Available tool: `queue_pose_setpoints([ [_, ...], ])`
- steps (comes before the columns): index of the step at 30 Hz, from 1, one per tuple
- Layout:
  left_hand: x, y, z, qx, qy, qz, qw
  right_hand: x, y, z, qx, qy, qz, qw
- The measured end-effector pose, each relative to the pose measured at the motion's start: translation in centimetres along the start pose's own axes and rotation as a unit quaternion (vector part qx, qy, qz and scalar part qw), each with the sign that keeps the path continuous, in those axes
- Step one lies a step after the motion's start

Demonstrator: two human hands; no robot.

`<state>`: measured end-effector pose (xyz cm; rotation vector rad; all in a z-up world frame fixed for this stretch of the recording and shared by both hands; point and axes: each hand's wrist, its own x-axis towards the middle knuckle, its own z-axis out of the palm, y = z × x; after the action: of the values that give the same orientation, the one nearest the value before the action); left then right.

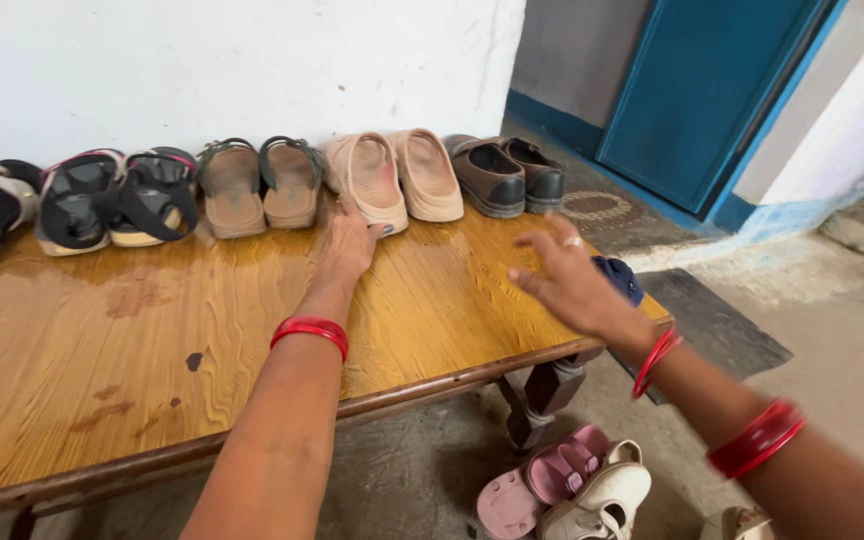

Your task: The person arranges several pairs of shoes on a wooden table, then wipes the table surface with a dark cloth. The person then picks up a white slip-on shoe and wipes its exterior and interior with the cloth, placing it back on the floor.

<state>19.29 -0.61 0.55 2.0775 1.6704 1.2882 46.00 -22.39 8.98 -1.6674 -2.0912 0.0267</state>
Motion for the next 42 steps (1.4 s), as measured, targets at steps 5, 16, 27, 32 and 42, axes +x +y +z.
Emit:
queue_pose_setpoints([
  [5, 1.7, -1.5, 2.1, 0.010, -0.025, -0.058, 0.998, -0.1, 0.3, 7.4, 0.077, 0.079, -0.043, 0.993],
  [16, -2.5, -0.6, 1.7, 0.075, 0.004, -0.016, 0.997, 1.9, -0.7, 10.5, 0.129, 0.089, 0.046, 0.987],
  [27, -7.8, 4.6, 3.8, 0.291, -0.009, 0.127, 0.948, -3.0, 3.2, 4.2, -0.122, 0.152, -0.143, 0.970],
  [32, -11.6, 12.0, 8.9, 0.229, -0.139, 0.260, 0.928, -4.2, 7.3, 1.0, -0.221, 0.226, 0.028, 0.948],
  [42, -15.3, 24.3, 15.7, -0.176, -0.234, 0.209, 0.933, -5.6, 16.7, 0.8, -0.015, 0.158, 0.151, 0.976],
])
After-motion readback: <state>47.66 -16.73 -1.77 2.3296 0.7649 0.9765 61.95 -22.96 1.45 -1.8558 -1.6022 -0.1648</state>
